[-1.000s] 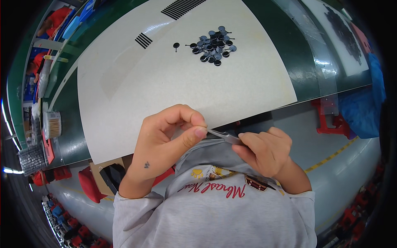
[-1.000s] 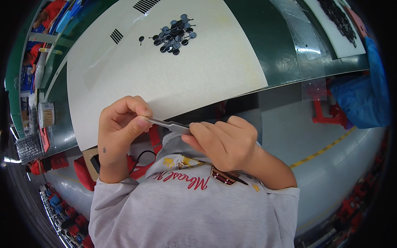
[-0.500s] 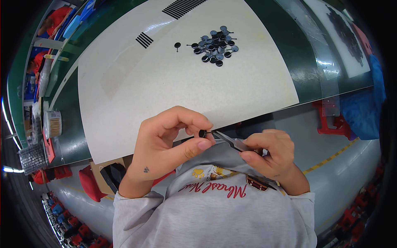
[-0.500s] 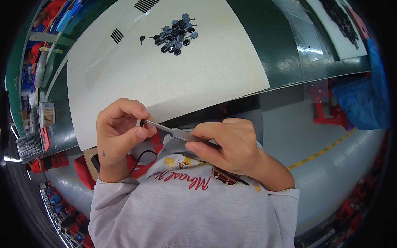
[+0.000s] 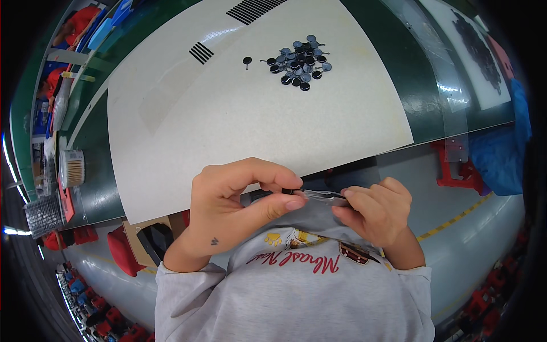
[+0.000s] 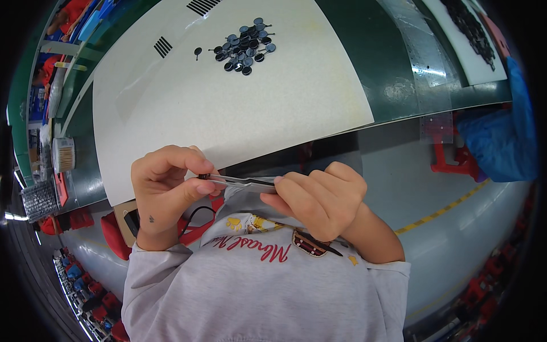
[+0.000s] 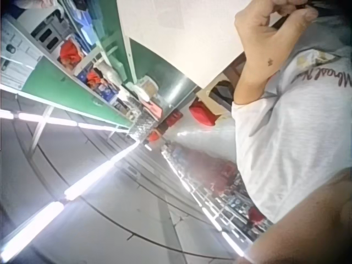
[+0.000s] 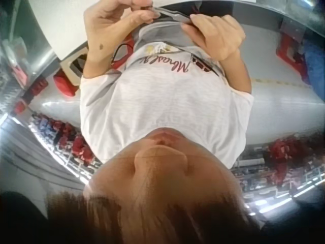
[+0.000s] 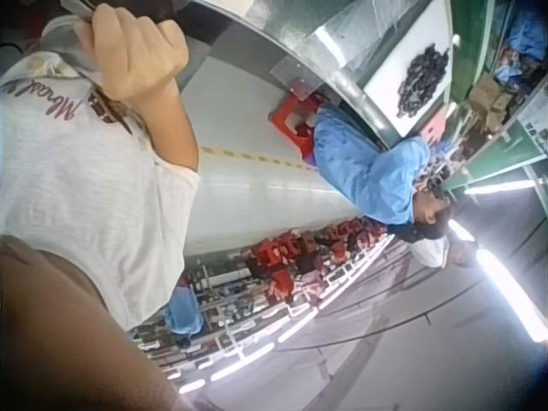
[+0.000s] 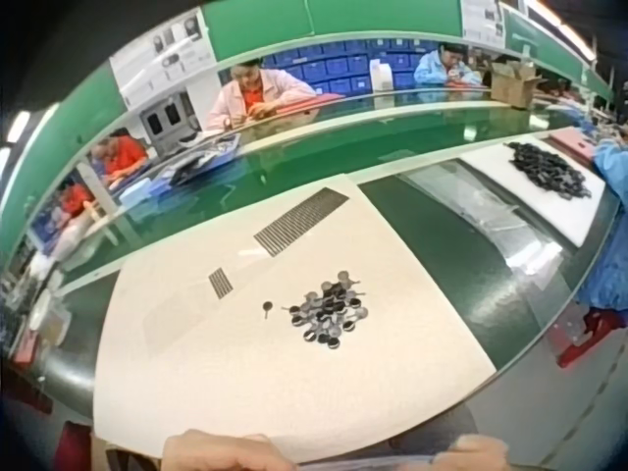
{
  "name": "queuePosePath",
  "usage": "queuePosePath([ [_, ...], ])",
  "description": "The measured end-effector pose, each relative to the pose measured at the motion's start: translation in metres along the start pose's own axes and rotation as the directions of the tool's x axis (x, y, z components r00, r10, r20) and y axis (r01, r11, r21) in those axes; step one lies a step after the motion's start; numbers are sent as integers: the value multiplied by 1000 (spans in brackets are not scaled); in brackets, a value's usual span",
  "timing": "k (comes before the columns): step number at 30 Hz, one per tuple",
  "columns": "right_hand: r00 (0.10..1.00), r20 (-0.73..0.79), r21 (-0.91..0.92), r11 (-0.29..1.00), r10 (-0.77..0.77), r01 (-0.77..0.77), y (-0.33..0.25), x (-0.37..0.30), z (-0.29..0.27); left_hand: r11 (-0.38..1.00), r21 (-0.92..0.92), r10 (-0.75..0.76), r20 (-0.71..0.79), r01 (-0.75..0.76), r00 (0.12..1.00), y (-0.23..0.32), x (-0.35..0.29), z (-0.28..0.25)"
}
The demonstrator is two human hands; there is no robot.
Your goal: The recorder uses tweezers to pick up small electronic components and insert them into a connector strip.
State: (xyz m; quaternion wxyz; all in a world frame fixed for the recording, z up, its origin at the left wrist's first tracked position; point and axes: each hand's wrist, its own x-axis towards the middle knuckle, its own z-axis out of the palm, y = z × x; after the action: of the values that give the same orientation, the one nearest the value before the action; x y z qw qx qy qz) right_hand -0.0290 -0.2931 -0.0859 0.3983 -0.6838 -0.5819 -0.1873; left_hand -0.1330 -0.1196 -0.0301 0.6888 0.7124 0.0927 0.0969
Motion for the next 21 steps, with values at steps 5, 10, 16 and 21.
queuePosePath([
  [5, 883, 324, 679, 566, 340, -468, -5, 6, -6, 996, -86, -39, -4, 39, 999, 0, 0, -2],
  [10, 784, 418, 770, 280, 458, -574, -4, 0, 3, 995, -45, -85, 14, 86, 996, 3, 4, -4],
  [16, 990, 20, 209, 967, 142, -143, 4, -3, -5, 990, 137, -43, 73, 32, 996, 4, 17, 8],
  [21, 978, 25, 302, 931, 207, -205, 3, 0, -7, 999, 42, -22, -16, 23, 1000, -1, 13, 12],
])
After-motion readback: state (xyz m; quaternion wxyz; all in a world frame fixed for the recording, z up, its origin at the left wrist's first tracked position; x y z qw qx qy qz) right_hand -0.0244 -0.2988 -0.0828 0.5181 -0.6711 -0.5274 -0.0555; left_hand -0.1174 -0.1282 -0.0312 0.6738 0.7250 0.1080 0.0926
